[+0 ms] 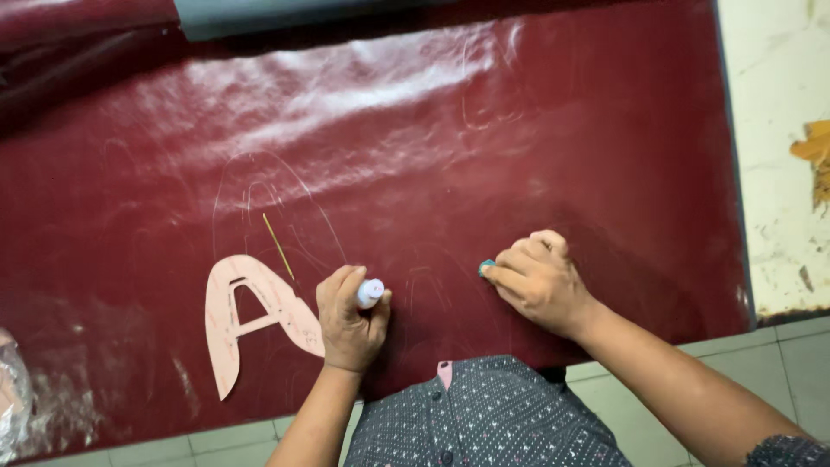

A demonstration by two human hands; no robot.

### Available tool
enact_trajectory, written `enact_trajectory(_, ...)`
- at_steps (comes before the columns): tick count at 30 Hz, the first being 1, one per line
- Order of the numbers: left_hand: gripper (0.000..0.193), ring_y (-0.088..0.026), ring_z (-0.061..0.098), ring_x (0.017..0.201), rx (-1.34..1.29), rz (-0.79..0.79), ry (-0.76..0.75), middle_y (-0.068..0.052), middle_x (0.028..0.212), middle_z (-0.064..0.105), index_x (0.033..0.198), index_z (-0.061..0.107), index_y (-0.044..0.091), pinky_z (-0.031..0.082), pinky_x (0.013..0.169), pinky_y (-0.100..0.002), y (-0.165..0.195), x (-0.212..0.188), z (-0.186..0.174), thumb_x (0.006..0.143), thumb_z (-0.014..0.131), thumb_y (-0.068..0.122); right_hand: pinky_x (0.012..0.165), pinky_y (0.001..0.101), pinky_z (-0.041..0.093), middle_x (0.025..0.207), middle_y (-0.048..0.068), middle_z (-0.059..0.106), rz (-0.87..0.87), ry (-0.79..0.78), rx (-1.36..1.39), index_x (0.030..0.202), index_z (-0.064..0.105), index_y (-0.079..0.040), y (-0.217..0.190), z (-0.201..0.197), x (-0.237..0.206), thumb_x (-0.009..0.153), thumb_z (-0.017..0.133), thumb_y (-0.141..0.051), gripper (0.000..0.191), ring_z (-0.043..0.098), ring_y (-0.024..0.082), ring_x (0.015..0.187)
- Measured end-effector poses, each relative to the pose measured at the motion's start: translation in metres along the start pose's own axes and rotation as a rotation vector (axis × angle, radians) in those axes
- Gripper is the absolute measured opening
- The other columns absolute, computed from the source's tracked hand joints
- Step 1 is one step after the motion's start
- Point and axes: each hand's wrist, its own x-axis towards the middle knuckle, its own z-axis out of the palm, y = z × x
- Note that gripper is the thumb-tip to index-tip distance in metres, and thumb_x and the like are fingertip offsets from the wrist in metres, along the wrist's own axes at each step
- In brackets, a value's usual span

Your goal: The person takes pink shoe pattern pieces out of a plastic bag and lays them on the work table. They hold a pattern piece in place and trace along its inner edge with a small marking tool, then rub chalk marks on the table with a small eraser and place another pattern piece to trace.

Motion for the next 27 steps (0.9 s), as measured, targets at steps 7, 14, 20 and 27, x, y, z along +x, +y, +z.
enact_trajectory(7,0.051,-0.035,0.058,0.11,0.004,-0.005,-0.014,-0.014,0.126,0.061,0.131,0.055,0.012,0.048,0.095,-0.045,0.002,-0.003,-0.001,0.087,0.08,0.02,0.074,0.0484,0.038,0.072,0.008,0.064,0.582,0.211,-0.586,0.07,0.065,-0.011,0.114,-0.028,0.047,0.102,0.068,-0.017,0.032,0.058,0.03,0.075)
enact_trajectory(14,0.053,-0.034,0.058,0.11,-0.025,-0.014,0.004,-0.014,0.124,0.062,0.13,0.055,0.013,0.049,0.094,-0.043,0.004,0.001,0.0,0.084,0.081,0.017,0.075,0.0522,0.039,0.076,0.01,0.066,0.238,0.185,-0.246,0.077,0.07,-0.006,0.084,-0.031,0.049,0.09,0.065,-0.021,0.02,0.061,0.031,0.077)
enact_trajectory(20,0.053,-0.034,0.058,0.111,0.001,-0.017,-0.012,-0.014,0.125,0.062,0.13,0.055,0.012,0.049,0.096,-0.044,0.005,-0.001,-0.001,0.084,0.081,0.015,0.077,0.0503,0.039,0.083,0.006,0.069,0.493,0.322,-0.629,0.078,0.071,-0.014,0.139,-0.049,0.032,0.096,0.063,-0.02,0.021,0.062,0.032,0.087)
enact_trajectory(27,0.052,-0.034,0.058,0.112,0.007,-0.023,-0.006,-0.014,0.125,0.062,0.129,0.056,0.012,0.049,0.096,-0.044,0.005,0.0,-0.001,0.084,0.081,0.016,0.083,0.0505,0.04,0.088,0.005,0.069,0.525,0.195,-0.632,0.085,0.072,-0.015,0.141,-0.057,0.022,0.099,0.063,-0.02,0.018,0.062,0.03,0.092)
